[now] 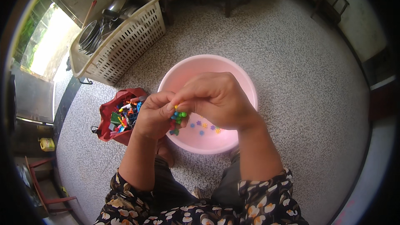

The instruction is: Assemble a toy structure using interlocking colorful snowflake beads.

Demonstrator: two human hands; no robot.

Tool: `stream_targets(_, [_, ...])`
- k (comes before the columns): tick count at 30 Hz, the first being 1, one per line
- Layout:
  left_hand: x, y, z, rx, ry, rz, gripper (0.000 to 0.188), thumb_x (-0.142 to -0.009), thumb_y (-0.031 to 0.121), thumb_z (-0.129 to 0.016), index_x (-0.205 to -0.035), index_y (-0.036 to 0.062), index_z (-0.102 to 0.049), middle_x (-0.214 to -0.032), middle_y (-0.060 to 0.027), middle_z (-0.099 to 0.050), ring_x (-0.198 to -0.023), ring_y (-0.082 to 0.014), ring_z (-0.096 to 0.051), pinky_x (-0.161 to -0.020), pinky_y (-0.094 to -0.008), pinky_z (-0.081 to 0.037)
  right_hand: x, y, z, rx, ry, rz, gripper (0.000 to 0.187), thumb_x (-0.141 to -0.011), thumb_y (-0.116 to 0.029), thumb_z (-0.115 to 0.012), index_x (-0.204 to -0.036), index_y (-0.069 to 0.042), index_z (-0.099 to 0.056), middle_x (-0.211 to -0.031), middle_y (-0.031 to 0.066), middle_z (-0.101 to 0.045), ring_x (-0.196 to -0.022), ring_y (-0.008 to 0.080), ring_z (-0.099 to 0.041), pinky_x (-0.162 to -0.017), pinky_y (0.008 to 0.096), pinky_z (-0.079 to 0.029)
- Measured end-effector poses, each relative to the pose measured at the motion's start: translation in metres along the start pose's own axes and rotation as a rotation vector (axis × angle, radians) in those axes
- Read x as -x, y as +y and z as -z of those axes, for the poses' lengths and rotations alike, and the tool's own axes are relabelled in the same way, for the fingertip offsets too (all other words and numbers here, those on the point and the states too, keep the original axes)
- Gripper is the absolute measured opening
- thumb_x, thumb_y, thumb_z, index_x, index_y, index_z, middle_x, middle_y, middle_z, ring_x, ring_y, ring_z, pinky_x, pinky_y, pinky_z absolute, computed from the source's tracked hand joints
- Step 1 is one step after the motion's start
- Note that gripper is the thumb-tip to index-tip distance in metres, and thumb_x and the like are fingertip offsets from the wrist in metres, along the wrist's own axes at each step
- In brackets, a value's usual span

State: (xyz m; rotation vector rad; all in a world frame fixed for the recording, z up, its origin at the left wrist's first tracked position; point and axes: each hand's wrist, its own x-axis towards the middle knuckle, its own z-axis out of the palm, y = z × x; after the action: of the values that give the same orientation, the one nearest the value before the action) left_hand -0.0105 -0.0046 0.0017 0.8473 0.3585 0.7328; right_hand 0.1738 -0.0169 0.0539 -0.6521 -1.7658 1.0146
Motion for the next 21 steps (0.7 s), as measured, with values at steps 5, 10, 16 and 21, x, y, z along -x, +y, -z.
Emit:
stream_targets(5, [0.0,-0.001,0.0,0.109,0.038,-0.076,0.02,-0.085,0.017,-0.058,-0.094,-0.0008,-0.06,-0.076,-0.0107,-0.061,-0.061,-0.0144,-0.057,-0.051,-0.0237,-0.043,0.003,0.01,-0.011,-0.387,0.119,-0.082,0.01,-0.078,0.003,-0.062,-0.087,0.006,-0.062,-0.078,0.01,-0.063,-0.063,0.0154,-0.062,-0.056,0.0232,-0.053])
stream_targets(10, [0.001,0.0,-0.001,0.186,-0.019,-0.134,0.02,-0.086,0.017,-0.056,-0.095,-0.0006,-0.06,-0.083,-0.0131,-0.061,-0.064,-0.0187,-0.058,-0.052,-0.0259,-0.044,0.006,0.02,-0.016,-0.578,0.257,-0.173,0.013,-0.079,-0.002,-0.064,-0.089,0.005,-0.062,-0.08,0.0098,-0.064,-0.071,0.0135,-0.062,-0.064,0.0232,-0.051])
stream_targets(16, [-0.002,0.0,0.002,0.302,-0.109,-0.152,0.019,-0.087,0.019,-0.054,-0.097,0.0025,-0.053,-0.089,-0.0139,-0.06,-0.065,-0.0212,-0.058,-0.052,-0.0267,-0.045,0.003,0.014,-0.006,-0.441,0.343,-0.154,0.017,-0.077,-0.004,-0.066,-0.093,0.0,-0.062,-0.09,0.0078,-0.062,-0.081,0.0116,-0.059,-0.074,0.0227,-0.048])
stream_targets(21, [0.0,0.002,0.0,0.332,-0.108,-0.128,0.018,-0.088,0.02,-0.053,-0.095,0.004,-0.051,-0.088,-0.0127,-0.06,-0.066,-0.02,-0.058,-0.052,-0.0268,-0.046,0.004,0.014,-0.007,-0.187,0.247,0.034,0.022,-0.071,-0.011,-0.072,-0.091,-0.002,-0.065,-0.102,0.0082,-0.058,-0.078,0.008,-0.053,-0.065,0.0194,-0.044])
